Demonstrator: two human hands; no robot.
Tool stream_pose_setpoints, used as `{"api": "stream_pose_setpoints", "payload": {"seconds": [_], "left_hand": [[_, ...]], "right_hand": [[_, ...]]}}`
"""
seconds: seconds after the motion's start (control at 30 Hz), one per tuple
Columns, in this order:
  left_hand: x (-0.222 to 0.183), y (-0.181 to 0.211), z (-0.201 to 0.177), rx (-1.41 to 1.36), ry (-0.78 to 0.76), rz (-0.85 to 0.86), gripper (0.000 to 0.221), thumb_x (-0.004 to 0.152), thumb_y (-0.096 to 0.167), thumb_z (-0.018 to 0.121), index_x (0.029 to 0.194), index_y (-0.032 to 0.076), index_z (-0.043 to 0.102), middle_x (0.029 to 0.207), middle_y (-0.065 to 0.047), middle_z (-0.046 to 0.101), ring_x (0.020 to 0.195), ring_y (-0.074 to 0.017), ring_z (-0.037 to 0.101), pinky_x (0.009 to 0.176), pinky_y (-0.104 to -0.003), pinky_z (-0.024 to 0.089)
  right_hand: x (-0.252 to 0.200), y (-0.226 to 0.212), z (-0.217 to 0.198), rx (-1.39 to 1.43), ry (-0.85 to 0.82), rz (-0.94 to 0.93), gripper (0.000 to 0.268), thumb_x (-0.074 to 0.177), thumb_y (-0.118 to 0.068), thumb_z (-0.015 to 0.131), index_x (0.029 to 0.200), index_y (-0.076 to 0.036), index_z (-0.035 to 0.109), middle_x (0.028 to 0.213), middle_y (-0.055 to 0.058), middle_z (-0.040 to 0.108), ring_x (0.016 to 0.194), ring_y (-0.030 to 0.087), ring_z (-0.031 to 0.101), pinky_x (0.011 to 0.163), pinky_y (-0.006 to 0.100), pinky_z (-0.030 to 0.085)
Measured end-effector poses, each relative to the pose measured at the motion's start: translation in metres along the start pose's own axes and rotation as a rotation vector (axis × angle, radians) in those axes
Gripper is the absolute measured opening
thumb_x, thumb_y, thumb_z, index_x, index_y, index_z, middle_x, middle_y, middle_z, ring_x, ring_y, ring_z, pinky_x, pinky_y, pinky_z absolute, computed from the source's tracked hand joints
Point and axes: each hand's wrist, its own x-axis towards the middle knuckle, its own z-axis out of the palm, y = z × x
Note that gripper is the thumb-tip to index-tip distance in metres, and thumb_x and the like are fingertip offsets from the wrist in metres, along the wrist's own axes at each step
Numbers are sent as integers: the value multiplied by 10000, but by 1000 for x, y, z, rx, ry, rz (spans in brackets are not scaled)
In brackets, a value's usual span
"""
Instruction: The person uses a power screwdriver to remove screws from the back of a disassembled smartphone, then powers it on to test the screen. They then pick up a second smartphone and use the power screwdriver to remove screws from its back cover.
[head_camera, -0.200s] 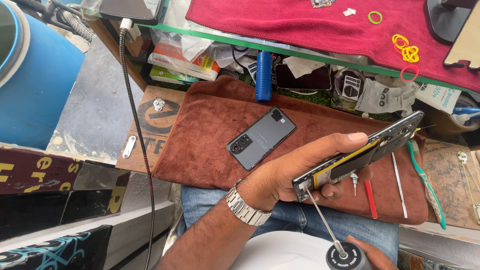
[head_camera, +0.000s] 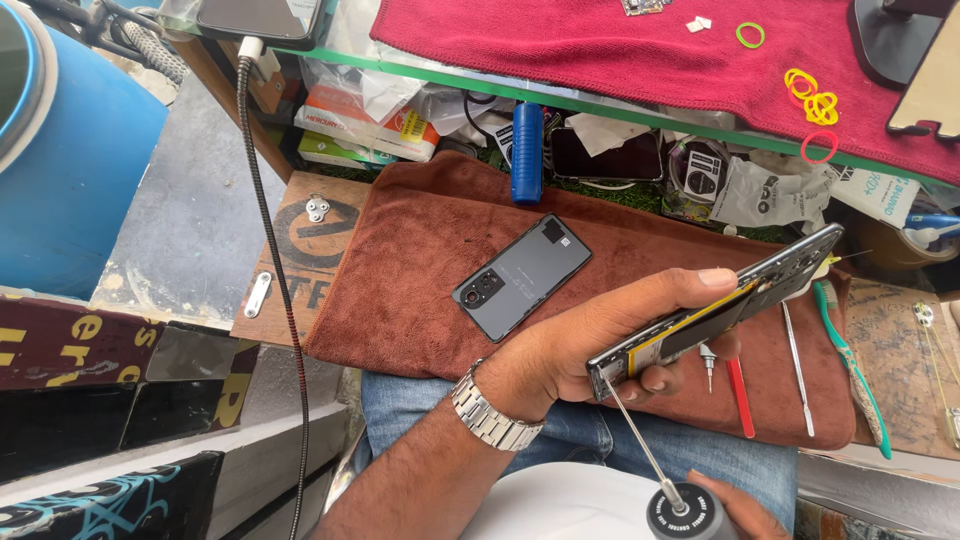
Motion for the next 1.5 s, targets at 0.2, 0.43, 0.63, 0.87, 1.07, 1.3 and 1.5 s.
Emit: {"api": "stream_pose_setpoints", "payload": {"seconds": [0.2,0.43,0.63,0.87,1.07,1.3,1.5], "left_hand": [[-2,4,1,80,56,0,727,931,606,599,1247,-49,610,971,-111,638,507,-65,471,301,-212,344],[-6,6,0,124,48,11,752,935,621,608,1258,-57,641,912,-115,603,469,-66,431,327,-218,326],[-6,7,4,192,-1,23,761,901,712,640,1325,82,599,893,-66,623,470,-56,479,328,-213,356],[1,-9,7,308,62,-111,861,883,735,552,1020,-104,691,587,-92,518,418,-136,529,353,-240,424],[5,-13,9,262,84,-147,801,869,706,589,1048,-65,707,652,-46,619,479,-145,584,381,-263,469],[-2,-8,15,225,54,-203,733,915,689,580,972,-32,701,582,-30,502,483,-135,525,389,-251,404],[0,-10,8,-31,-52,-176,590,1023,576,528,1112,2,630,910,-65,659,579,-84,520,397,-212,364]], "right_hand": [[8,8,-16,-338,-31,-395,403,918,-150,666,1274,35,708,1216,279,777,1126,316,740,1038,415,502],[-14,1,-37,-749,-323,-970,534,905,-210,640,1403,-22,602,1312,231,671,1284,319,683,1134,479,424],[-52,-43,-70,-1119,-185,-1079,663,860,-318,667,1456,-56,542,1331,212,631,1286,304,609,1136,457,392],[-188,-91,-51,-1278,153,-1286,759,746,-350,754,1445,-126,565,1183,132,693,1118,243,666,1028,405,485],[-244,-92,-7,-1313,243,-1402,847,648,-376,829,1436,-187,584,1055,64,747,975,191,714,935,360,564],[-280,-98,17,-1338,210,-1529,920,615,-428,870,1462,-228,570,1041,17,787,939,151,735,906,328,603],[-289,-106,25,-1296,325,-1411,940,604,-388,815,1486,-219,538,1053,28,768,938,158,725,914,306,599]]}}
